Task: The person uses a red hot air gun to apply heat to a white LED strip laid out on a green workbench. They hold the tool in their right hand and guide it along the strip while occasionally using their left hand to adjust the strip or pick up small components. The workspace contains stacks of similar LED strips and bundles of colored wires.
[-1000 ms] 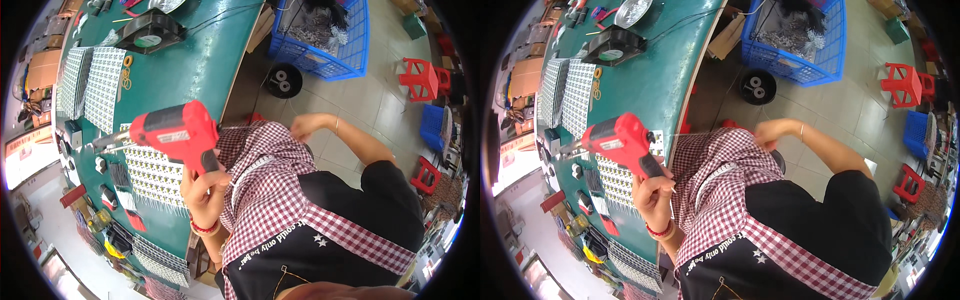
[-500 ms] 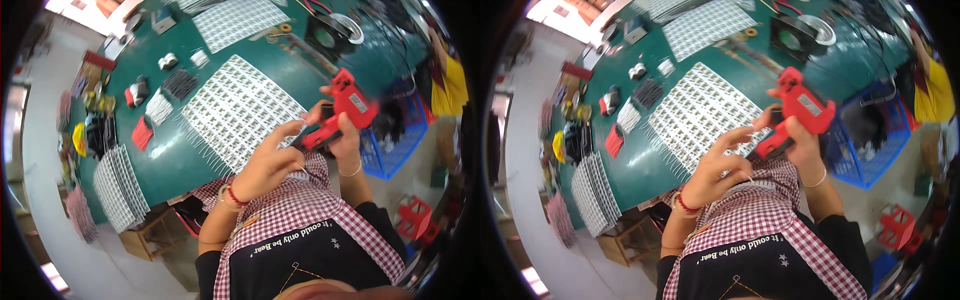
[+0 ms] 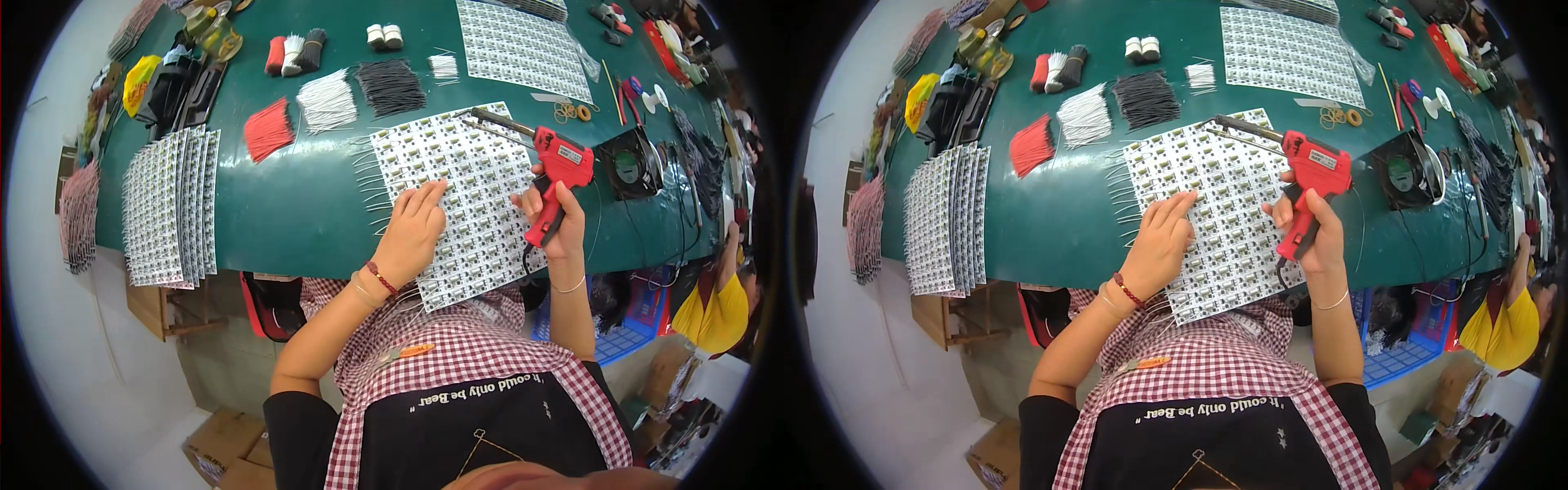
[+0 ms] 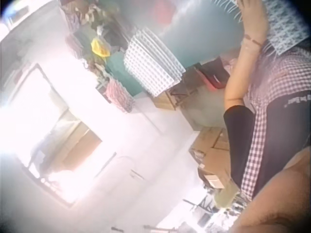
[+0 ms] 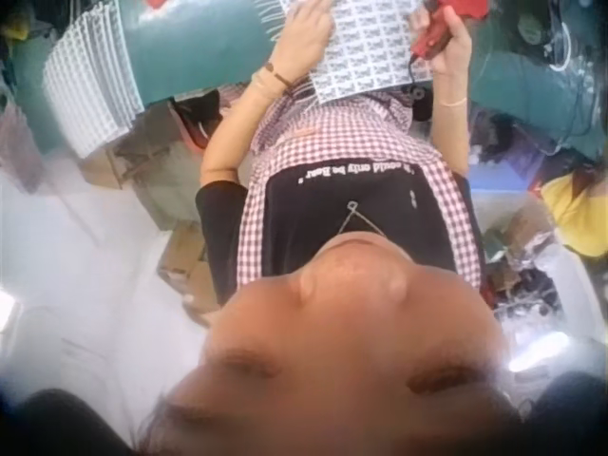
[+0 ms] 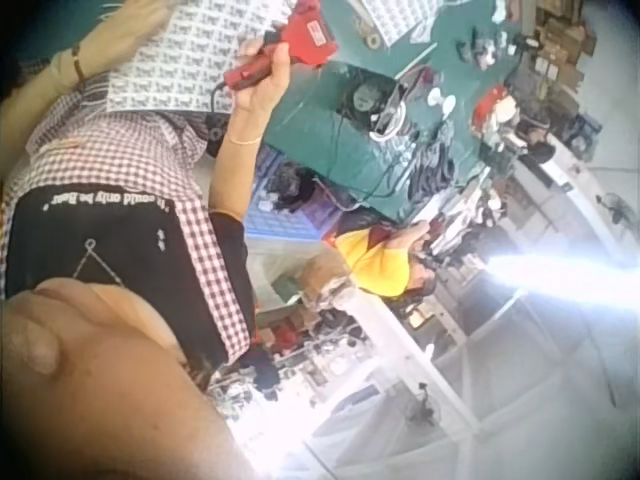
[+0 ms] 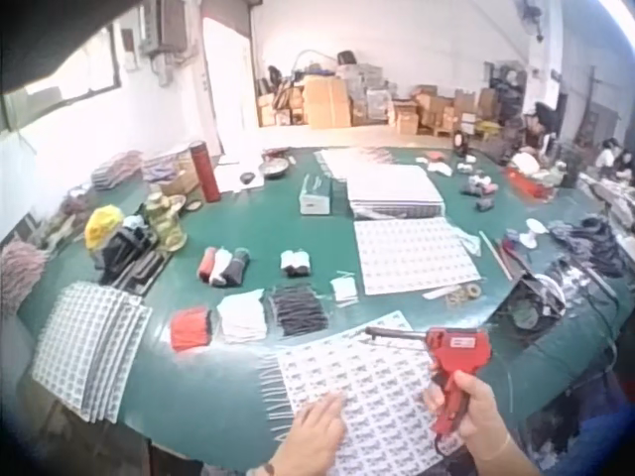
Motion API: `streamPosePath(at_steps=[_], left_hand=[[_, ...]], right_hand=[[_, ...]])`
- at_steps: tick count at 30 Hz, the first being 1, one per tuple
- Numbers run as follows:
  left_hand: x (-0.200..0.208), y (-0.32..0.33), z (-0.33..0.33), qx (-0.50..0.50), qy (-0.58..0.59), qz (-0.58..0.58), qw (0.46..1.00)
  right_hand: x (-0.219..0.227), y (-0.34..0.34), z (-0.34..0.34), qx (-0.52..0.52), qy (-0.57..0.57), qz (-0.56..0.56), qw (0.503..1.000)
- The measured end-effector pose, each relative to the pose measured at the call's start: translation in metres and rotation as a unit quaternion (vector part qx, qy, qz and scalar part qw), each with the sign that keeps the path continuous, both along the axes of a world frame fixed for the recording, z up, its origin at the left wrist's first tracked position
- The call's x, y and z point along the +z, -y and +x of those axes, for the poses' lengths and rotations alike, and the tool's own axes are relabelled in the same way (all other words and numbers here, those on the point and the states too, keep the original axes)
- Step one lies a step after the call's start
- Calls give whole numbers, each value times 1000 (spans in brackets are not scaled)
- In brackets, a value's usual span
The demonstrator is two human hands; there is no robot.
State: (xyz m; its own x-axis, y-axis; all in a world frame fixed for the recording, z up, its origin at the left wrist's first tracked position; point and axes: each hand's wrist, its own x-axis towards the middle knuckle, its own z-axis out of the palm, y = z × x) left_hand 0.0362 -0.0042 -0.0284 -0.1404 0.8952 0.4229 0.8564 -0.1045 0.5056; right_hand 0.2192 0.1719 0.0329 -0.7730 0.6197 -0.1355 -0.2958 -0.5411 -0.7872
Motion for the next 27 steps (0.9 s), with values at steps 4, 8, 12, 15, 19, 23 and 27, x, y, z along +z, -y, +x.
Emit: streamPosePath(at_steps=[4, 8, 12, 15, 19, 23, 27], left_hand=[[2, 5, 2, 9, 5, 0, 1000], [4, 13, -3, 5, 20, -19, 1000], [3, 18, -12, -11, 57, -33, 998], [7, 23, -11, -11, 75, -33, 997], [17, 39, -30, -6, 166, -54, 985], [35, 63, -54, 120, 168, 5, 978], [44, 72, -77, 259, 188, -28, 947]], right_hand=[[-18, -1, -3, 4, -69, -30, 997], [-27, 12, 3, -22, -76, -52, 995], [-32, 30, 2, -36, -62, -53, 996], [-34, 40, 2, -33, -48, -24, 998], [-35, 53, -10, -38, -37, 3, 999], [-29, 52, -7, -38, -18, 0, 999], [-18, 49, 5, -15, 34, 10, 999]])
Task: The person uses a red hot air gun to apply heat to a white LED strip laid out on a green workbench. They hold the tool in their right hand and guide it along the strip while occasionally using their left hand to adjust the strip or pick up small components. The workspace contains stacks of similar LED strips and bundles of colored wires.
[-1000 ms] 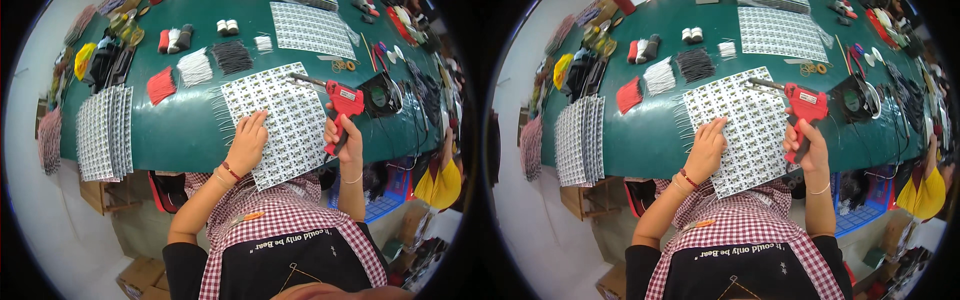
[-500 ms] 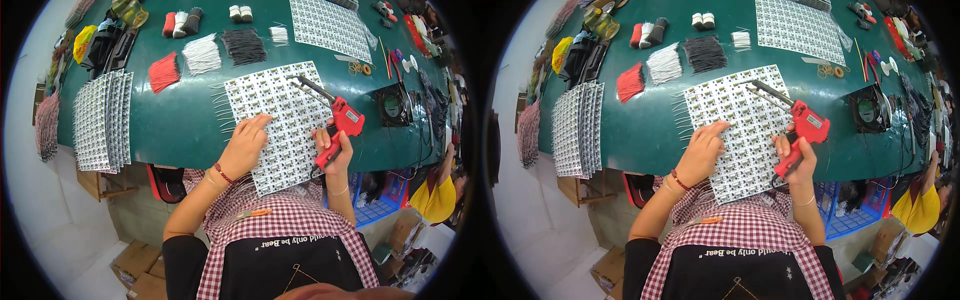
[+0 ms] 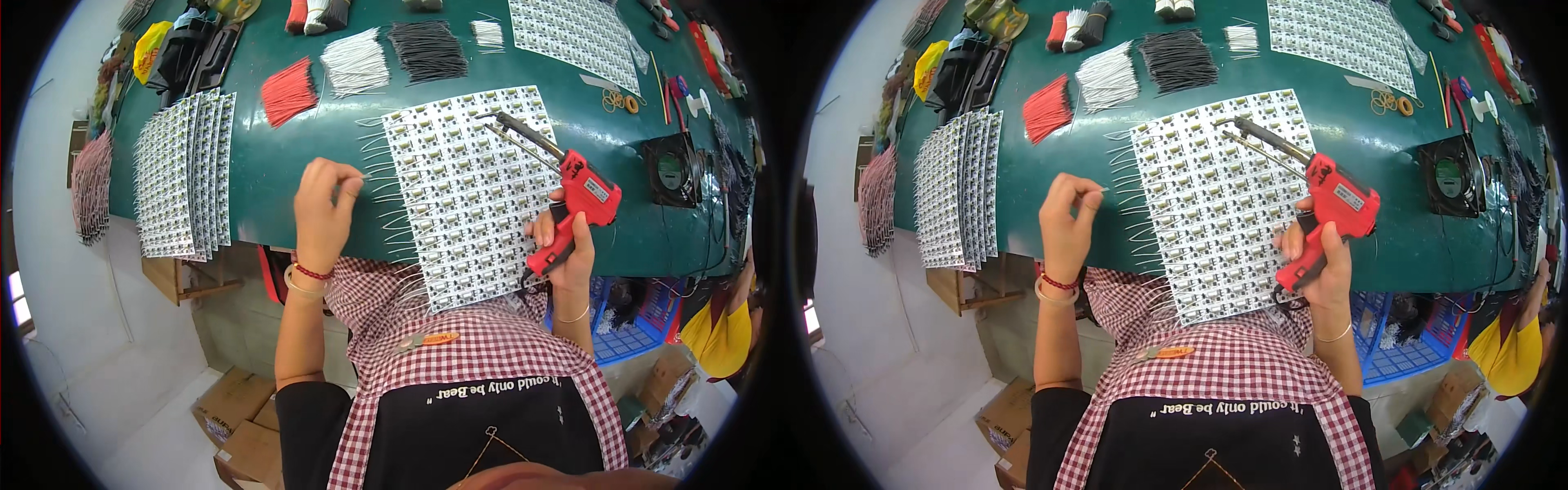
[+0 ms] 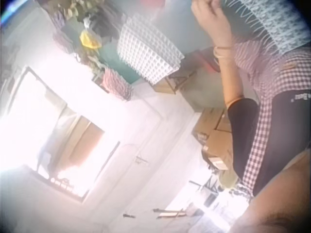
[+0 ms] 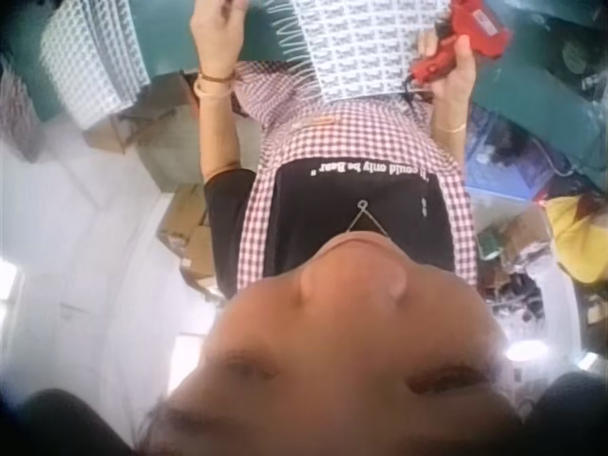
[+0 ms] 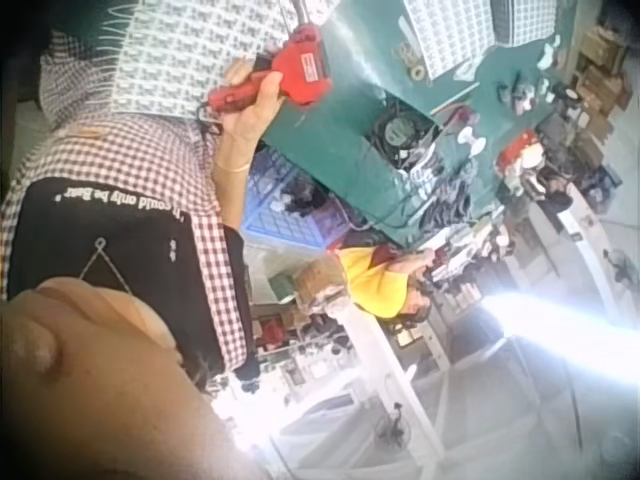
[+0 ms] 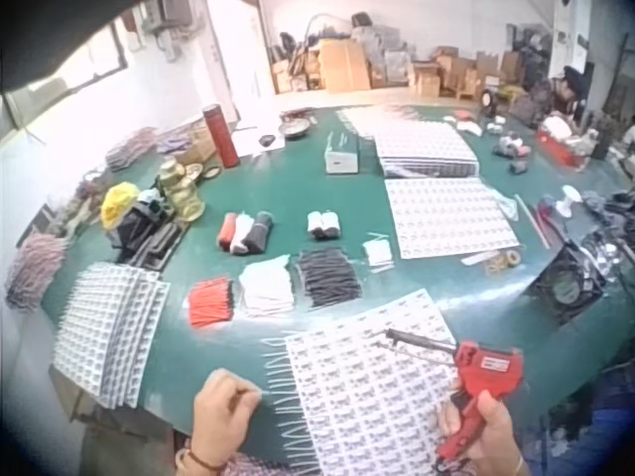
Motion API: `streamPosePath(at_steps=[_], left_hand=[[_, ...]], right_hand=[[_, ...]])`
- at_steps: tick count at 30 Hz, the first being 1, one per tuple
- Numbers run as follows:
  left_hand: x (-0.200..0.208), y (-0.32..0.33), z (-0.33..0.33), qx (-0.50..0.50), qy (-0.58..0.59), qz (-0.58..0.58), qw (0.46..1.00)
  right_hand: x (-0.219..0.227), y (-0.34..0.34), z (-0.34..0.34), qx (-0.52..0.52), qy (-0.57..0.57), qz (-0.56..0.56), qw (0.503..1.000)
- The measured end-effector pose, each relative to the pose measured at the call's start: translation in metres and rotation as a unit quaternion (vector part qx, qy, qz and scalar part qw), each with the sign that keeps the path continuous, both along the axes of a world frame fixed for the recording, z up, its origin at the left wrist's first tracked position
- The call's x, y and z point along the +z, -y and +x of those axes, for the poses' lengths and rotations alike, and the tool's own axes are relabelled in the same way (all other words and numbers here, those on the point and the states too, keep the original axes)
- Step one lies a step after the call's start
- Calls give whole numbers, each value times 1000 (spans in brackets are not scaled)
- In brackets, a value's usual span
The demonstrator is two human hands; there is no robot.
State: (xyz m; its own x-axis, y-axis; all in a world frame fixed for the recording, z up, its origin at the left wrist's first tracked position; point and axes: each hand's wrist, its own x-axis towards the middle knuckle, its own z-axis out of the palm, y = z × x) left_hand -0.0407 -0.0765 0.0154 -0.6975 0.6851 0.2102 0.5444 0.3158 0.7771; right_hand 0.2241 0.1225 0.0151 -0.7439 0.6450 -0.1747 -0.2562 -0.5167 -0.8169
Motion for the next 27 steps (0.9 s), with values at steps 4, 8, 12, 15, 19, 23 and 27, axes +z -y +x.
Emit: streamPosePath(at_steps=[4, 8, 12, 15, 19, 23, 27], left_hand=[[-7, -17, -8, -5, -7, 39, 999], [-24, -50, -19, -73, -42, 78, 993], [-33, -67, -24, -97, -72, 68, 990], [-37, -69, -30, -121, -77, 65, 988], [-37, -69, -21, -119, -86, 53, 988], [-38, -69, -13, -98, -94, 39, 990], [-39, -71, -10, -96, -98, 52, 989]], right_hand=[[19, 1, -5, -3, 56, 24, 998], [34, 1, -23, 0, 114, 55, 992], [38, 2, -33, 21, 121, 86, 989], [38, 9, -45, 38, 185, 133, 973], [38, 21, -48, 31, 228, 150, 962], [33, 25, -44, 36, 242, 169, 955], [33, 26, -44, 35, 247, 184, 951]])
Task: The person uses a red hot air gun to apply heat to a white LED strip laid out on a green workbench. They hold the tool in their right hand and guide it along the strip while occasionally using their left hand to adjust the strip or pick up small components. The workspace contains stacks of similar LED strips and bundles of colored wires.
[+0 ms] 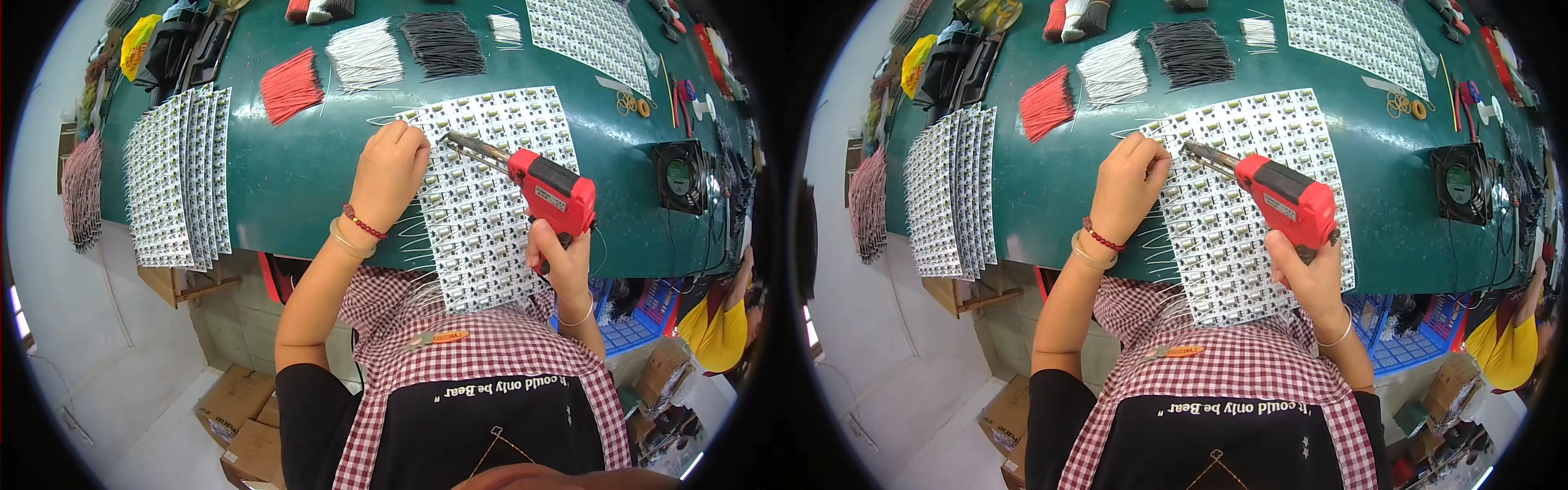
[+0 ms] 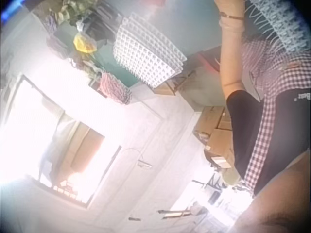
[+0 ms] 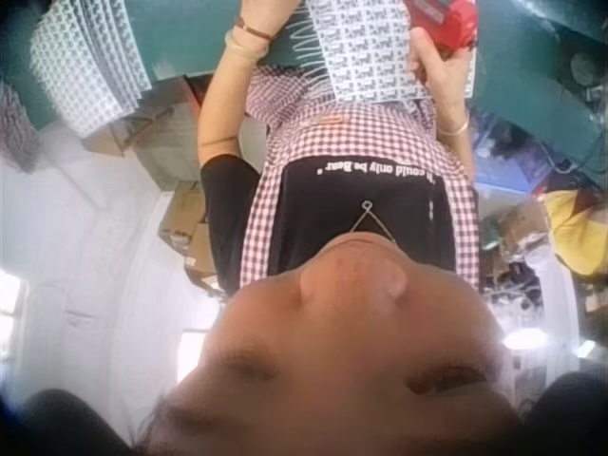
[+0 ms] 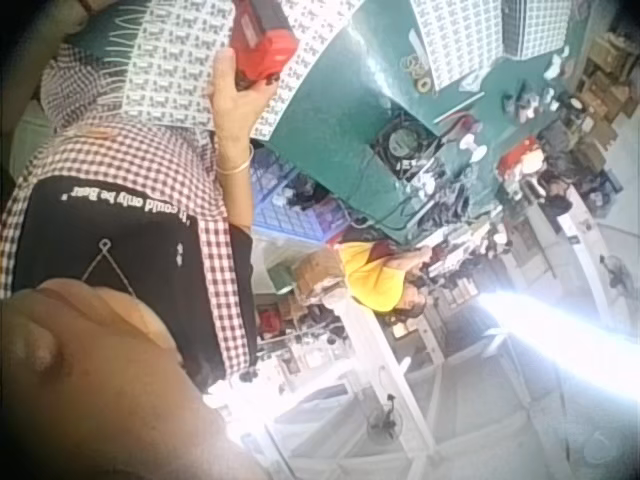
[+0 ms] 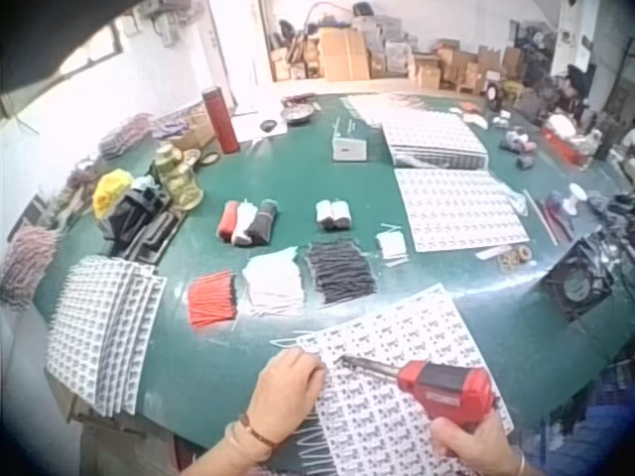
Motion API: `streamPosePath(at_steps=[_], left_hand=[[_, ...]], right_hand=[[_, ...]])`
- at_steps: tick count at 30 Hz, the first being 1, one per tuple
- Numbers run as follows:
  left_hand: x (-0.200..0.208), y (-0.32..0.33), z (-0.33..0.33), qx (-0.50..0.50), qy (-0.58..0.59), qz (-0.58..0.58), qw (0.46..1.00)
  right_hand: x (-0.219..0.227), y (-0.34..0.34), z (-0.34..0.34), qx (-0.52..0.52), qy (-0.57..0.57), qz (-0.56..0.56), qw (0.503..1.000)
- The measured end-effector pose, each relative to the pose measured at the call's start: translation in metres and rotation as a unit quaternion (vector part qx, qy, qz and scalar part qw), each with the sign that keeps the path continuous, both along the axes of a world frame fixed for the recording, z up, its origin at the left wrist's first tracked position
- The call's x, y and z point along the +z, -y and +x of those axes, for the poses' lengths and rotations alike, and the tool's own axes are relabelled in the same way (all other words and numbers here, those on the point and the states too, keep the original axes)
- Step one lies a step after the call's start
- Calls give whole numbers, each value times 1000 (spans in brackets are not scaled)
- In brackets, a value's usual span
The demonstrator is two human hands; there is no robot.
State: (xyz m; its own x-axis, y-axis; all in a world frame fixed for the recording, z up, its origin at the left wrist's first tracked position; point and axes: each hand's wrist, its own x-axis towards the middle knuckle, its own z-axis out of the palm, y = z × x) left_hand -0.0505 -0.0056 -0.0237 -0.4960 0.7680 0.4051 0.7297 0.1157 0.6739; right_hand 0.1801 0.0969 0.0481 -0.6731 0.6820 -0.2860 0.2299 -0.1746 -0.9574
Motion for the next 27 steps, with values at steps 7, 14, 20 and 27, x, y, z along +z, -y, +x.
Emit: streamPosePath(at_steps=[7, 14, 20, 27], left_hand=[[1, 0, -3, -7, 9, -12, 1000], [1, -1, -1, -9, 9, -12, 1000], [2, -1, -2, -12, 5, -18, 1000], [3, -2, -2, -18, -3, -24, 1000]], right_hand=[[1, 5, -3, 10, 83, 29, 996], [8, 9, -4, -17, 83, 31, 996], [-5, 5, 2, -4, 101, 88, 991], [8, 6, -2, -22, 68, 41, 997]])
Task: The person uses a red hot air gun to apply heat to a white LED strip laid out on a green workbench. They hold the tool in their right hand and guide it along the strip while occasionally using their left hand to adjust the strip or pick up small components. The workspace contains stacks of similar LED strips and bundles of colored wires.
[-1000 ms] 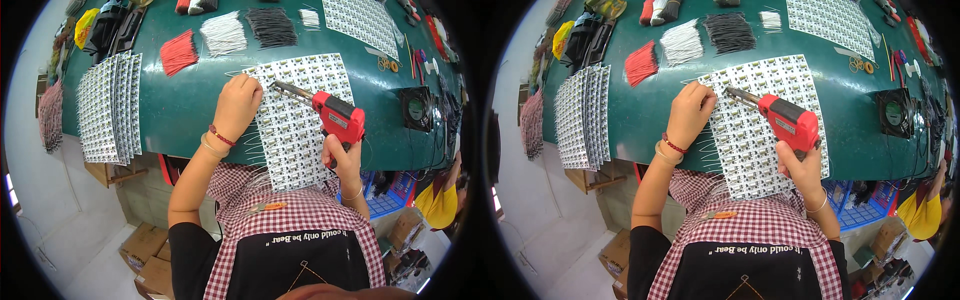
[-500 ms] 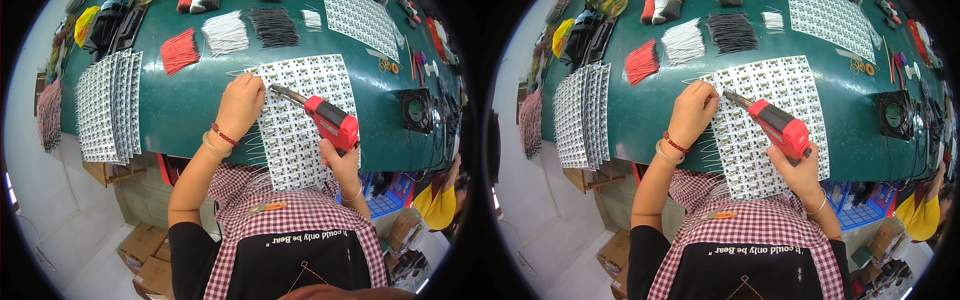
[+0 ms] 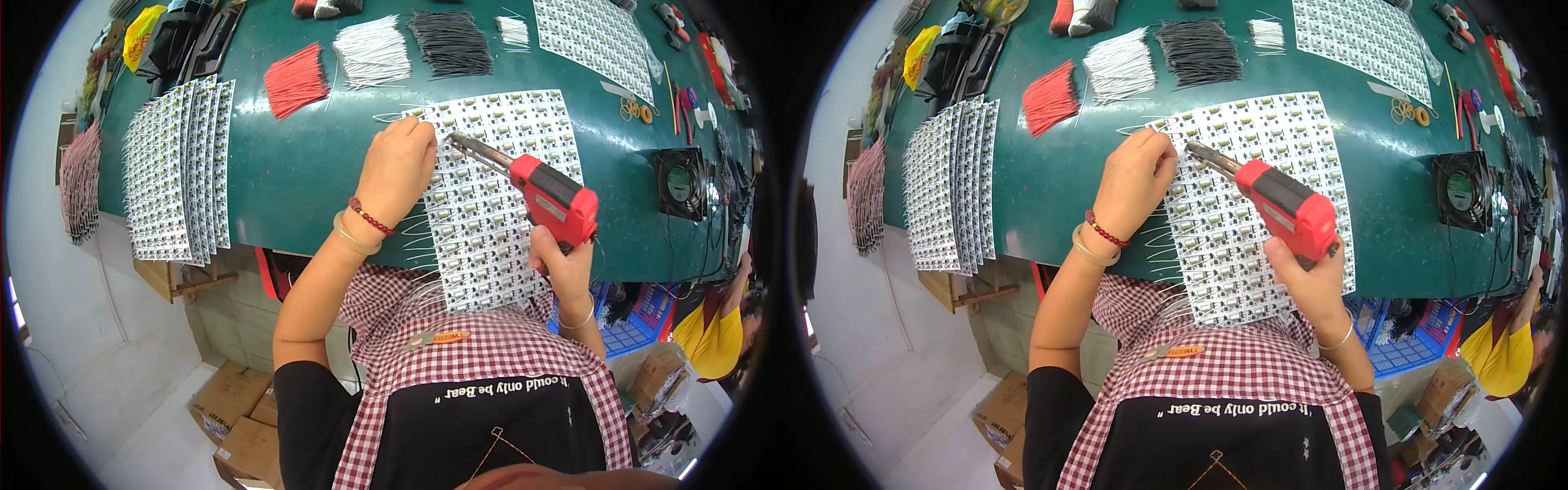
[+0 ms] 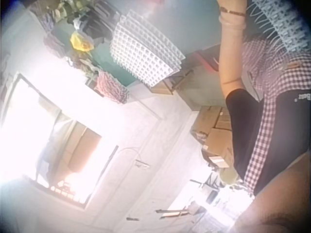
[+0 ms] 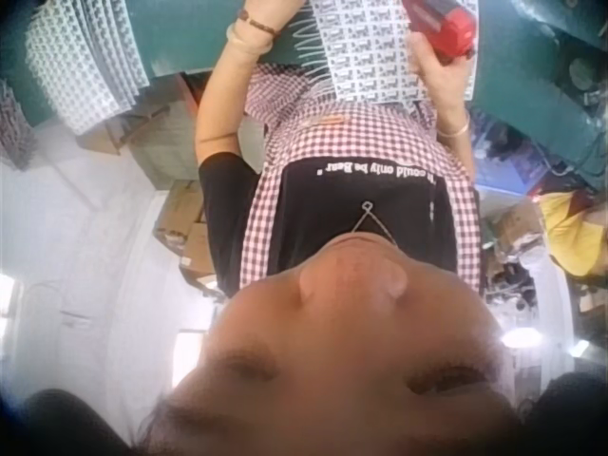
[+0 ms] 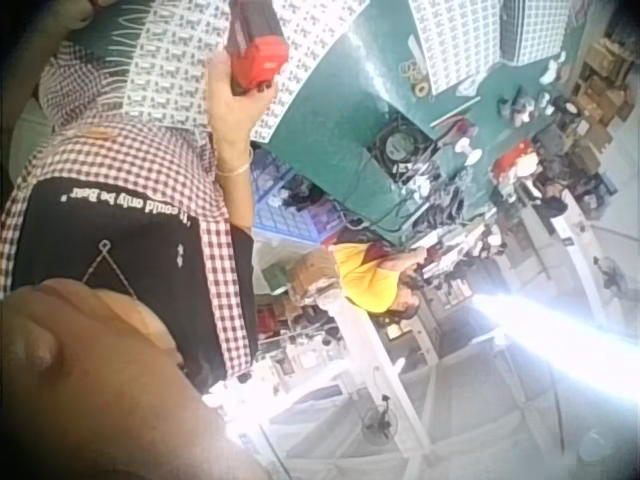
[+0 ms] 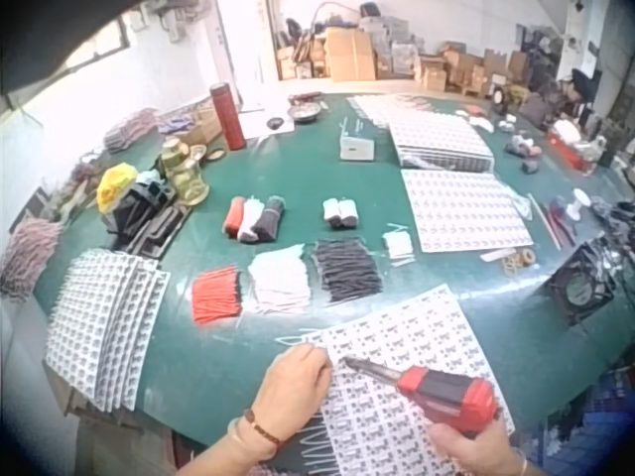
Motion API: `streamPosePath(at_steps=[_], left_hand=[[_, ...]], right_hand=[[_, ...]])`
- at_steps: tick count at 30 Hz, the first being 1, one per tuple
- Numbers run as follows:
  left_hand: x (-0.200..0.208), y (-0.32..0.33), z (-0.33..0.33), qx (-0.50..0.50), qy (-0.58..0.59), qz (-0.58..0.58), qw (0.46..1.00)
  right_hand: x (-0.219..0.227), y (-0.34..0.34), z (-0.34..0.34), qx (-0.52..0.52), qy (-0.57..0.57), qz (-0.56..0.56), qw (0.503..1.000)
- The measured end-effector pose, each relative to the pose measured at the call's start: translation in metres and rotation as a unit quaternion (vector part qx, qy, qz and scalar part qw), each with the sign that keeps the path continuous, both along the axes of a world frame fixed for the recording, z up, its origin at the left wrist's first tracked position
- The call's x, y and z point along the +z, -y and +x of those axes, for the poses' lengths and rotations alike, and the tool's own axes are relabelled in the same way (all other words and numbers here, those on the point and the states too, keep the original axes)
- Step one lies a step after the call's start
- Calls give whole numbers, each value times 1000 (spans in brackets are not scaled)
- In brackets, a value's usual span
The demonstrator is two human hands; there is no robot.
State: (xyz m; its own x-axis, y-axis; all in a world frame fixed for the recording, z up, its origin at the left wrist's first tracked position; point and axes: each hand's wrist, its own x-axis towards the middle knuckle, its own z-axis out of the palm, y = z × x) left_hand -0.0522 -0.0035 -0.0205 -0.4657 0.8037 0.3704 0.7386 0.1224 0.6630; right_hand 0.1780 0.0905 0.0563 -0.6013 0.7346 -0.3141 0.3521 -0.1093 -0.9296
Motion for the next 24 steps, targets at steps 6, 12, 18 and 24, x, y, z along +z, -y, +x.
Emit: streamPosePath(at_steps=[6, 12, 18, 24], left_hand=[[2, -1, 1, 3, -8, -4, 1000], [3, 0, 1, 10, -39, -36, 999], [13, 7, -9, -30, -78, -94, 992], [37, -31, -27, -70, -26, -47, 996]], right_hand=[[3, -12, 10, -15, -52, -22, 998], [7, -16, 6, -45, -131, -48, 989], [10, -31, 27, -103, -178, -66, 976], [20, -59, 52, -171, -264, -66, 947]])
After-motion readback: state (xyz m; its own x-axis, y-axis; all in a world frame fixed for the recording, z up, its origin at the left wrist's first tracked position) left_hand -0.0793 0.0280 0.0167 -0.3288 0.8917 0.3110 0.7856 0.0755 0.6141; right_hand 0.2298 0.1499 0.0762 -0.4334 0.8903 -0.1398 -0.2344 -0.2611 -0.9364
